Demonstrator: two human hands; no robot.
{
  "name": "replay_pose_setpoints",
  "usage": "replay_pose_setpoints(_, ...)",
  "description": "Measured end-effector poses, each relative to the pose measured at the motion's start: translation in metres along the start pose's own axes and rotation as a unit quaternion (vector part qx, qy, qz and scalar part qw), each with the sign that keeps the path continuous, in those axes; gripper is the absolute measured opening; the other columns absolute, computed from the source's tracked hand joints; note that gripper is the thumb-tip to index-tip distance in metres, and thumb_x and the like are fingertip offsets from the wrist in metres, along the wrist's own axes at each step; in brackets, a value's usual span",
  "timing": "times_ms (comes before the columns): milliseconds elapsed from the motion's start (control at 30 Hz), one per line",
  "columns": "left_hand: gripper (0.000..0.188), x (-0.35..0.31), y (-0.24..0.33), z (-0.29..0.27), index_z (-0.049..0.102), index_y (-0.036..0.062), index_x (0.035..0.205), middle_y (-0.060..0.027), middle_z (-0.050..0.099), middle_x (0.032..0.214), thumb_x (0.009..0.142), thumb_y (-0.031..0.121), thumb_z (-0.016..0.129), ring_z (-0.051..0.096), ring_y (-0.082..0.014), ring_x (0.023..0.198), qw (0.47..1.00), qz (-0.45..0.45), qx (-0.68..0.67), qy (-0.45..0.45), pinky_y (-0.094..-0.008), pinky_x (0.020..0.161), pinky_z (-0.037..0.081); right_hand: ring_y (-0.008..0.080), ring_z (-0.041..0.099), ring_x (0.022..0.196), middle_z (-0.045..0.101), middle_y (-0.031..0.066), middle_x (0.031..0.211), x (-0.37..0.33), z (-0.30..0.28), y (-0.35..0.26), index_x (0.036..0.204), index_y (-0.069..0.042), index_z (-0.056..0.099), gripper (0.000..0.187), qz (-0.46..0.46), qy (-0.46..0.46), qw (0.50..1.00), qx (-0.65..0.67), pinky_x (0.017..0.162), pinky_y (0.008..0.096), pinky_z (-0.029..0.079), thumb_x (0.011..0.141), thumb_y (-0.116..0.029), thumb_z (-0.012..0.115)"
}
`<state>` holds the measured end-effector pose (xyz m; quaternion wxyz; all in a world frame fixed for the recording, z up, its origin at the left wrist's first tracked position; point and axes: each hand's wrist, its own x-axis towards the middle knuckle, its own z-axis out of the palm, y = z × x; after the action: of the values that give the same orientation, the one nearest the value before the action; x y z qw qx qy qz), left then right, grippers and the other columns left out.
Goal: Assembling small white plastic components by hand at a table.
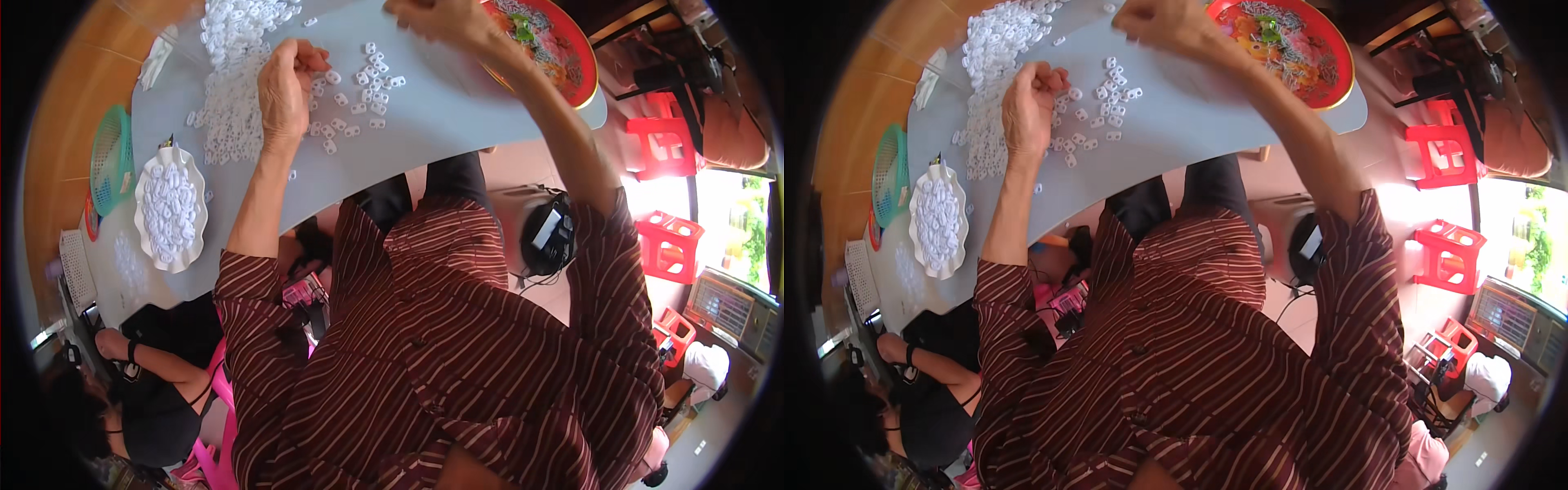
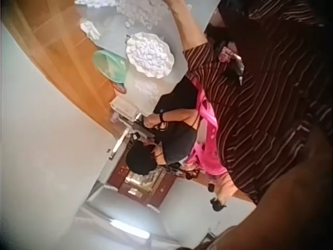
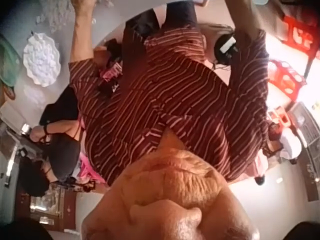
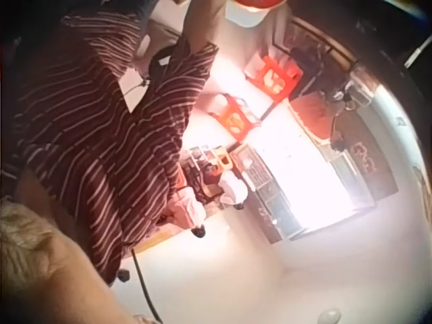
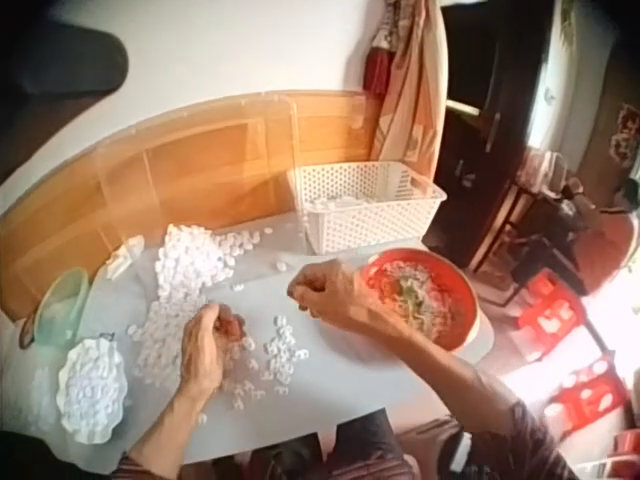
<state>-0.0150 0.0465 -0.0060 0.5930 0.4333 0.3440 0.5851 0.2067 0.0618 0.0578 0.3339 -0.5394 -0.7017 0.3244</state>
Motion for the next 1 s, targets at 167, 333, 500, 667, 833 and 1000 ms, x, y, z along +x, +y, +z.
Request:
replay_pose_setpoints(167, 0.027, 0.001, 0.012, 0.008, 0.054, -0.0023, 0.078, -0.0097, 0.054, 0.072, 0.091, 0.020, 0.046, 0.055, -0.0213, 0.078, 1.000, 0.014, -0.005, -0.010, -0.0343, 0.083, 0.044, 0.0113, 0.061, 0.056, 0.064, 0.0060, 0.067, -0.031, 0.027, 0.008, 0.094, -0.003, 0.068, 0.021, -0.007, -0.147, 0.987, -0.059, 0.051, 0.0259, 0.051, 0.084, -0.020, 0.060)
replay_pose_setpoints(333, 0.025, 0.006, 0.025, -0.001, 0.054, -0.0029, 0.077, -0.0109, 0.054, 0.072, 0.089, 0.018, 0.047, 0.056, -0.0247, 0.081, 0.997, 0.063, -0.028, 0.029, -0.0365, 0.082, 0.045, 0.0156, 0.064, 0.060, 0.066, 0.0093, 0.071, -0.025, 0.042, 0.000, 0.091, -0.003, 0.068, 0.021, -0.019, -0.080, 0.996, -0.019, 0.057, 0.0290, 0.052, 0.082, -0.019, 0.060)
replay_pose_setpoints(500, 0.024, 0.005, 0.026, 0.003, 0.054, -0.0025, 0.078, -0.0105, 0.056, 0.073, 0.089, 0.018, 0.047, 0.056, -0.0239, 0.081, 0.998, 0.043, -0.020, 0.051, -0.0361, 0.083, 0.044, 0.0229, 0.064, 0.070, 0.067, 0.0117, 0.080, -0.013, 0.061, -0.002, 0.093, -0.003, 0.067, 0.022, -0.188, -0.067, 0.971, -0.131, 0.070, 0.0323, 0.051, 0.076, -0.015, 0.067)
replay_pose_setpoints(667, 0.027, 0.004, 0.022, 0.003, 0.052, -0.0022, 0.080, -0.0088, 0.053, 0.077, 0.091, 0.020, 0.045, 0.054, -0.0234, 0.085, 0.996, 0.080, 0.039, -0.006, -0.0346, 0.083, 0.044, 0.0300, 0.065, 0.081, 0.068, 0.0142, 0.085, -0.009, 0.064, -0.001, 0.089, -0.005, 0.069, 0.020, -0.170, -0.062, 0.967, -0.181, 0.077, 0.0379, 0.051, 0.075, -0.017, 0.065)
replay_pose_setpoints(833, 0.029, -0.003, 0.019, 0.006, 0.055, -0.0002, 0.079, -0.0075, 0.054, 0.075, 0.092, 0.023, 0.044, 0.054, -0.0199, 0.083, 0.996, 0.063, 0.066, -0.023, -0.0332, 0.083, 0.043, 0.0281, 0.065, 0.080, 0.068, 0.0126, 0.086, -0.011, 0.044, 0.008, 0.091, -0.005, 0.070, 0.019, -0.164, -0.119, 0.965, -0.169, 0.076, 0.0367, 0.051, 0.075, -0.014, 0.065)
replay_pose_setpoints(1000, 0.031, -0.006, 0.015, 0.007, 0.059, 0.0031, 0.080, -0.0048, 0.056, 0.072, 0.093, 0.027, 0.043, 0.054, -0.0139, 0.077, 0.987, 0.081, 0.132, -0.050, -0.0302, 0.079, 0.044, 0.0267, 0.065, 0.081, 0.068, 0.0108, 0.085, -0.017, 0.048, -0.001, 0.090, -0.007, 0.071, 0.017, -0.172, -0.109, 0.958, -0.203, 0.077, 0.0357, 0.051, 0.075, -0.014, 0.065)
